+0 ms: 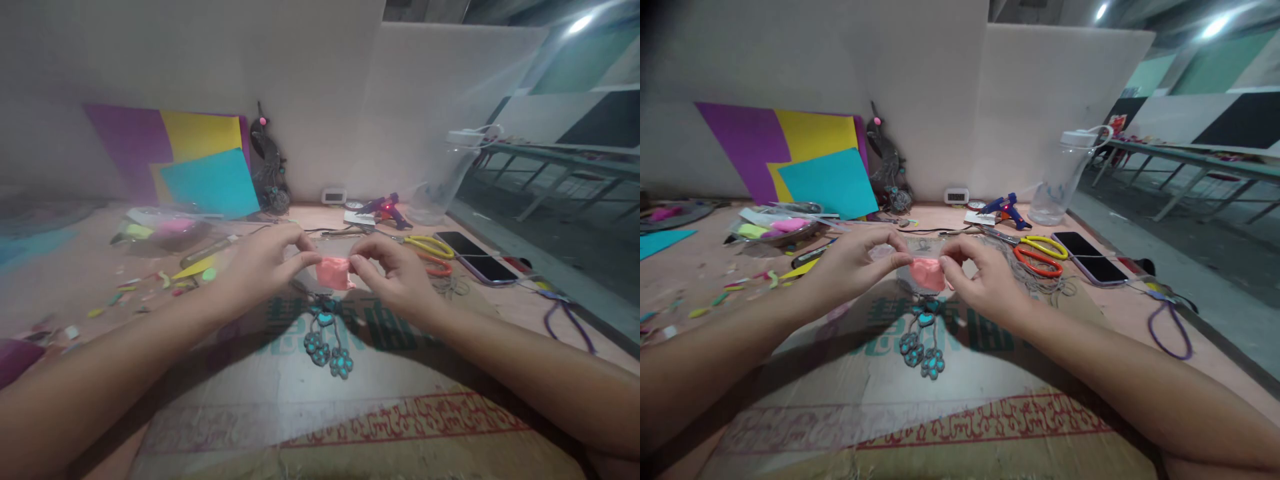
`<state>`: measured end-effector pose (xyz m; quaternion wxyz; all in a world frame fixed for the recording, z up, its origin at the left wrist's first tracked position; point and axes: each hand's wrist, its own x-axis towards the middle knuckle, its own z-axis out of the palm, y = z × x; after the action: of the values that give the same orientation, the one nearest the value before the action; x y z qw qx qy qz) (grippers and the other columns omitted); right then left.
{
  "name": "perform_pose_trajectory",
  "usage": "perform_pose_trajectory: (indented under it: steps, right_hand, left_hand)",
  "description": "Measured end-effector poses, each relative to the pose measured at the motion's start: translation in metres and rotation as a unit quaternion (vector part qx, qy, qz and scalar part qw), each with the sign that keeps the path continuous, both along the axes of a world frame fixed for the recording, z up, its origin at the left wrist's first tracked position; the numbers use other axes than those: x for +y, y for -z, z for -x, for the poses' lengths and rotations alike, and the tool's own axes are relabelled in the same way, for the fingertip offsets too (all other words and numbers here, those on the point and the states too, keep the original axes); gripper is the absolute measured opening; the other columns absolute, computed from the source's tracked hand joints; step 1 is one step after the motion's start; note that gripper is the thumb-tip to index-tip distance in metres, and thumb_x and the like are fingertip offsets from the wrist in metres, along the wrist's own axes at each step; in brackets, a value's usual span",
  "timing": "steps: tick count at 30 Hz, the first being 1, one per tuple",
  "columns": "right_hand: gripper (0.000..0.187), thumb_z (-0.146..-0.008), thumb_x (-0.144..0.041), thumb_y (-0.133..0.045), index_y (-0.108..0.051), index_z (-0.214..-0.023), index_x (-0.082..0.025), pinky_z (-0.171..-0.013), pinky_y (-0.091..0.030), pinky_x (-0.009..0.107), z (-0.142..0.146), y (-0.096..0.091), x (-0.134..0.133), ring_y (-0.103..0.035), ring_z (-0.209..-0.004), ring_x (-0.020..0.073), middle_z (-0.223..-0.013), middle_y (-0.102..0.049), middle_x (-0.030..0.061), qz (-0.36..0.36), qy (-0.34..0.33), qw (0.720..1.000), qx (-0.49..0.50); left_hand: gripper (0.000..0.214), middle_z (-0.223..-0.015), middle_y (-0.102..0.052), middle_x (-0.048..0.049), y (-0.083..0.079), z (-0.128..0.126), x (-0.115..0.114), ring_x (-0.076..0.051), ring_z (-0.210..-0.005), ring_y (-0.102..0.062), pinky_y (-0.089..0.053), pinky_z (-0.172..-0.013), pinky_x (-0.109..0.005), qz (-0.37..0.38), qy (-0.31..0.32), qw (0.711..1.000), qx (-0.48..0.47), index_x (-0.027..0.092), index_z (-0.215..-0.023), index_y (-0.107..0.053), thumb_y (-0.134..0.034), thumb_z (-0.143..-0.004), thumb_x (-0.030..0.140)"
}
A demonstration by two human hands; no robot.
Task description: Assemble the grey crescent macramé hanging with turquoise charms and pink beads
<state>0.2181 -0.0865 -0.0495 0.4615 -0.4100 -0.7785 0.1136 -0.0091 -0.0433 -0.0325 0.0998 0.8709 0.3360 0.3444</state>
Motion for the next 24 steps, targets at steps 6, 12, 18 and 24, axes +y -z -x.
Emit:
perform_pose_trajectory:
  steps: [6,12,18,24]
  right_hand:
    - [0.013,-0.094,-0.031,-0.054,-0.062,-0.094,-0.020,-0.067,-0.050,0.027,-0.002,0.000,0.006,-0.064,-0.075,0.0148,-0.081,-0.067,0.0022,0.072,-0.012,0.997,0.017]
    - [0.026,-0.093,-0.046,-0.054,-0.061,-0.097,-0.021,-0.068,-0.053,0.030,-0.010,0.008,0.022,-0.065,-0.073,0.0176,-0.078,-0.065,0.0037,0.102,0.000,0.993,0.067]
    - [0.034,-0.090,-0.054,-0.053,-0.063,-0.092,-0.021,-0.068,-0.051,0.033,-0.013,0.014,0.027,-0.064,-0.075,0.0205,-0.082,-0.067,0.0059,0.128,0.037,0.991,0.004]
    - [0.036,-0.089,-0.055,-0.052,-0.063,-0.093,-0.021,-0.069,-0.050,0.034,-0.015,0.016,0.032,-0.064,-0.078,0.0213,-0.084,-0.068,0.0061,0.143,0.046,0.988,-0.026]
  left_hand:
    - [0.016,-0.076,-0.063,-0.0004,-0.005,0.001,-0.001,-0.016,-0.075,-0.057,-0.040,-0.069,-0.029,-0.004,-0.003,1.000,-0.010,0.018,-0.076,-0.060,-0.060,-0.090,0.025]
    - [0.016,-0.073,-0.063,-0.0008,-0.050,0.046,0.021,-0.015,-0.067,-0.055,-0.039,-0.062,-0.027,-0.004,-0.133,0.990,-0.050,0.017,-0.080,-0.064,-0.058,-0.087,0.031]
    - [0.022,-0.055,-0.057,0.0030,-0.064,0.162,0.072,-0.012,-0.058,-0.047,-0.030,-0.058,-0.027,-0.033,-0.406,0.913,-0.001,0.017,-0.067,-0.064,-0.064,-0.080,0.035]
    - [0.030,-0.042,-0.049,0.0066,-0.028,0.217,0.100,-0.009,-0.055,-0.050,-0.035,-0.062,-0.024,0.039,-0.425,0.904,-0.013,0.015,-0.059,-0.059,-0.062,-0.078,0.038]
